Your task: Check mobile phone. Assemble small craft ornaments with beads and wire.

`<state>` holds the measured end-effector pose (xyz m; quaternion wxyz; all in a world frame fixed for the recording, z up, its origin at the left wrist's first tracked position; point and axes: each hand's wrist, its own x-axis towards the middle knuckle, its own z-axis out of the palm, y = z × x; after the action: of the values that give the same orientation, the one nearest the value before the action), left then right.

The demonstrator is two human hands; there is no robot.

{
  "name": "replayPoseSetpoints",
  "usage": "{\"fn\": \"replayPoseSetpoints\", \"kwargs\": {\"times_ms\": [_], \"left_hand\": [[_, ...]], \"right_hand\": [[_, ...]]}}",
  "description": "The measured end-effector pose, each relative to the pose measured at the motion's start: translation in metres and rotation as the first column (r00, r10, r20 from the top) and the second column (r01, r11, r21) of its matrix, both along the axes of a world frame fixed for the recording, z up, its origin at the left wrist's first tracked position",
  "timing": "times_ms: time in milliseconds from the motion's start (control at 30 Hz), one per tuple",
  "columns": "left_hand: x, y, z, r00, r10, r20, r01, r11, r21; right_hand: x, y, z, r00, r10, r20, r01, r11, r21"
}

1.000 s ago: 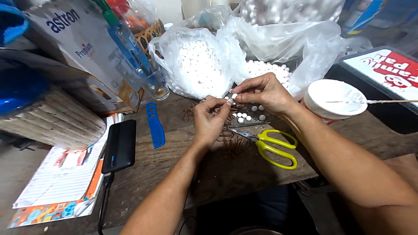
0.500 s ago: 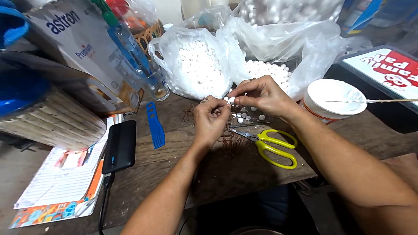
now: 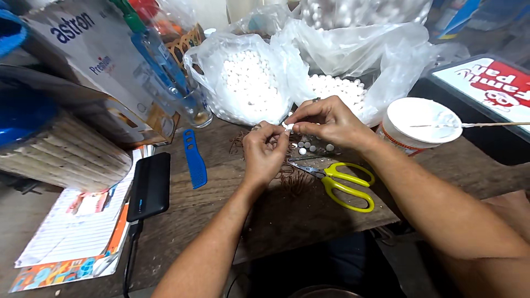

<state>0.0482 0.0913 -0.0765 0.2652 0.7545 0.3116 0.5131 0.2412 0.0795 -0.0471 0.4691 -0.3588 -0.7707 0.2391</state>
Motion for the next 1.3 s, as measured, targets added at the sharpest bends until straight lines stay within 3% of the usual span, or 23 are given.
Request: {"fn": "replayPoseSetpoints", "kwargs": {"times_ms": [467,700,833,933,1100,1300], "left_hand": [[-0.001,-0.003,0.005,0.999,0.012,-0.032,-0.013,1.000,-0.021],[0.001,-0.003,-0.001,0.998,0.011,-0.057,-0.010,1.000,0.017],[-0.002,-0.003,0.001,0.999,0.017,-0.036,-0.018,1.000,-0.018],[-0.007,0.000,0.007,0.999,0.001,0.041,0.002,0.996,-0.086],[-0.008,0.002,0.009,0.988,0.028,0.152,0.011,0.968,-0.250],[-0.008,0.001,0.011,0.978,0.021,0.207,0.047,0.947,-0.317]], "right_hand": [[-0.007,-0.007,0.006,0.980,-0.089,0.179,0.050,0.976,0.212],[-0.009,-0.007,0.004,0.958,-0.116,0.262,0.052,0.970,0.238],[-0.004,-0.004,0.006,0.980,-0.092,0.177,0.067,0.988,0.142],[0.005,0.006,0.009,0.973,-0.200,0.114,0.197,0.980,0.036],[-0.003,0.025,-0.003,0.860,-0.307,0.408,0.350,0.936,-0.034],[-0.009,0.037,-0.002,0.792,-0.296,0.534,0.426,0.895,-0.136]]}}
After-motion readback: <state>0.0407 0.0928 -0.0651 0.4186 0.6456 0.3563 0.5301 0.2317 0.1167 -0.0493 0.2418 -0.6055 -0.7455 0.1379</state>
